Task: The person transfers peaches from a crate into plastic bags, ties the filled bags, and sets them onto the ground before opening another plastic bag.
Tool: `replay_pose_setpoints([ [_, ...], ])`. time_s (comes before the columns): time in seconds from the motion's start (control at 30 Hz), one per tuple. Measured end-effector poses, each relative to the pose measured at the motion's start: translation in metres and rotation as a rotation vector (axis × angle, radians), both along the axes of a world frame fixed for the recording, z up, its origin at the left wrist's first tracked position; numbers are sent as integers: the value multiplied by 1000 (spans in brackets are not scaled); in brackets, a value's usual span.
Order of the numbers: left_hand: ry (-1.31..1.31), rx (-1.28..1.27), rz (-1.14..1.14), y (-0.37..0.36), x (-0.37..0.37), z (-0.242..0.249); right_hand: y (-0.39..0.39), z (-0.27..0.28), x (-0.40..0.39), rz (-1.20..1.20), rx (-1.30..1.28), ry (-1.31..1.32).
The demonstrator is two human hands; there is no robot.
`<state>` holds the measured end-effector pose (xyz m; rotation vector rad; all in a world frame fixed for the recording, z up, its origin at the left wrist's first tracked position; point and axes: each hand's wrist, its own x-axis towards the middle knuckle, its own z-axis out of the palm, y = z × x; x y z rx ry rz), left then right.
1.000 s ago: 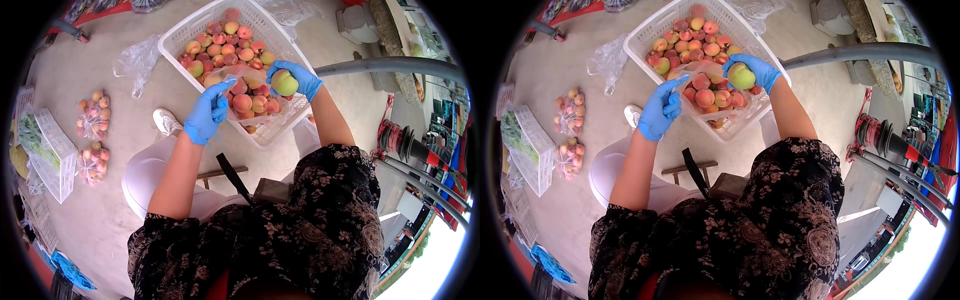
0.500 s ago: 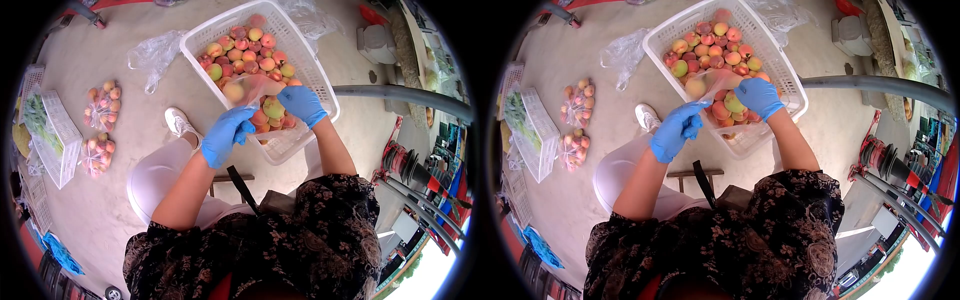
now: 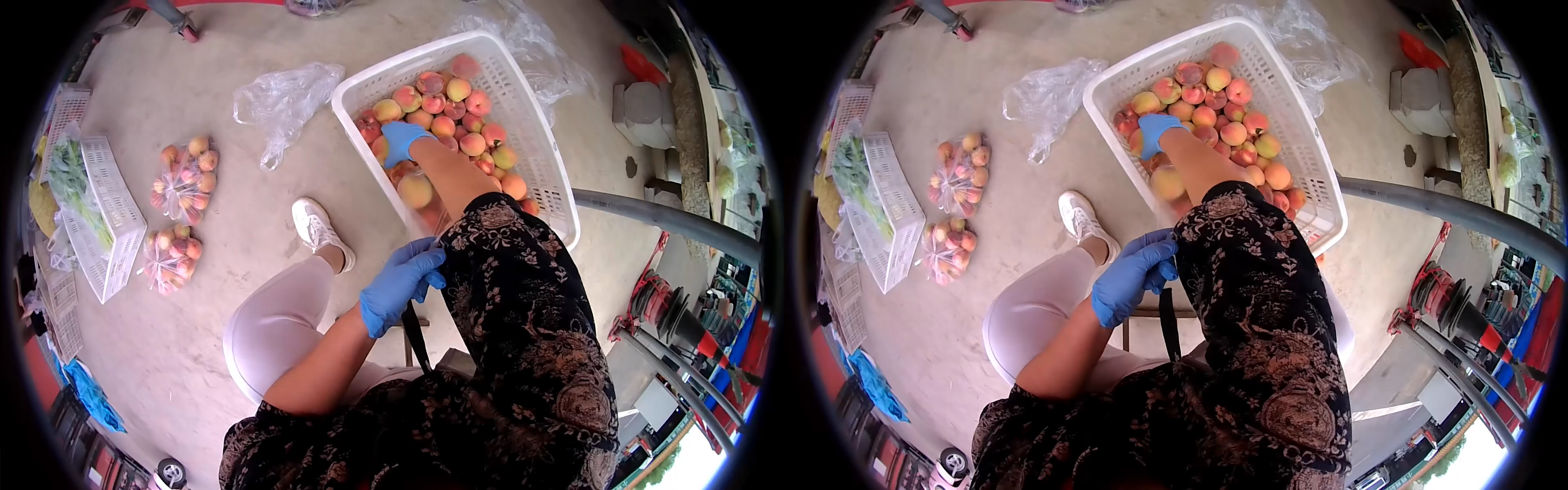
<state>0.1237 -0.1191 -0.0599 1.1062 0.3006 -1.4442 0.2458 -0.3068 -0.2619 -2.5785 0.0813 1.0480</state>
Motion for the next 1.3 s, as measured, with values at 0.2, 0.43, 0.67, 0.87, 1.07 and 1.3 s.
replay_pose_setpoints([
  [0.2,22,-149,217,1,-3,-10,-79,151,-100,-676,860,-78],
  [0.43,-40,-180,248,-22,-5,-4,-11,162,-221,-239,52,-652],
  [0.67,-258,-66,54,-24,-19,1,-42,131,-294,-613,-394,-724],
  [0.87,-339,-72,19,-31,-15,6,-95,61,-364,-761,-283,-152],
  [1.07,-436,-59,-14,-45,-4,8,-75,122,-381,-1983,1510,-506],
  [1.3,-533,-61,70,-75,-17,27,-72,121,-363,-1973,1828,-662],
])
